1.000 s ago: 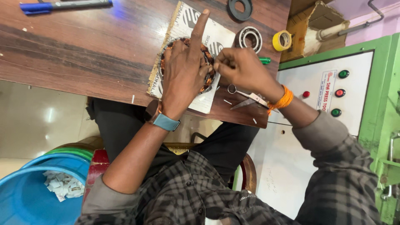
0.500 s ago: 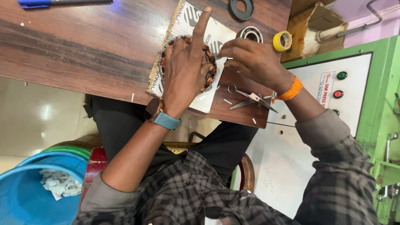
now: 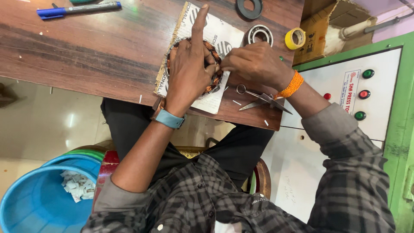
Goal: The person sits at a workbench trimming excess material from a motor stator winding with scissors, picking off small wedges and debris from between the copper coils by hand, and turning the stator over to work on its other side. They also handle a bearing and reposition the stator on a paper pad while working around its circumference.
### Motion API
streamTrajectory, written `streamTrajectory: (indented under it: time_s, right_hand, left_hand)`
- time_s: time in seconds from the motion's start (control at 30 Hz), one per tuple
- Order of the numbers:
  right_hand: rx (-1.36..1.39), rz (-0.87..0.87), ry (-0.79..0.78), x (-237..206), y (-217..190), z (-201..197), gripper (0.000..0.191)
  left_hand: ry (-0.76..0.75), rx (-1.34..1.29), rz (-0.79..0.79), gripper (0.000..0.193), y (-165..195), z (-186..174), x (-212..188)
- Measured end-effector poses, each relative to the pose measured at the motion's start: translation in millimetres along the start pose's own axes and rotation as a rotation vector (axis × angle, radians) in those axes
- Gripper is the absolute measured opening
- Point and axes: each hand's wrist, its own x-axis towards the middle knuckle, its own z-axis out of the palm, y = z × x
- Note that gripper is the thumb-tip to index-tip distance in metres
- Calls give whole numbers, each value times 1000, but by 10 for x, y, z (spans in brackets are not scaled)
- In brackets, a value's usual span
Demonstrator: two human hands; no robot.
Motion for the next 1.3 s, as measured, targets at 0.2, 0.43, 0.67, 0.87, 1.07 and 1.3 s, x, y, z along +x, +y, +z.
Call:
streamTrajectory:
  time_s: [0.2,0.43,0.67,0.87,1.07,1.3]
  right_hand:
    - [408,542,0,-11,-217,94,16]
    - [1225,939,-123,11,-106,133,25]
    - [1462,1058,-30,-100,-46,248,23]
    - [1277,976,88,-157,-28,252,27]
    - [410,306,368,-238,-52,183,27]
    - [131,133,288,-298,1,237,25]
  left_hand:
    - [64,47,26,117,207,-56,-122]
    - [18,266,9,43,521,-68,-223]
    - [65,308,27,27,595,-29,-177]
    - [-6,176,-41,27,527,-92,-106]
    - [-92,77,-109,24,508,-175,-51]
    - [-14,-132,-179,19,458,-180,-48]
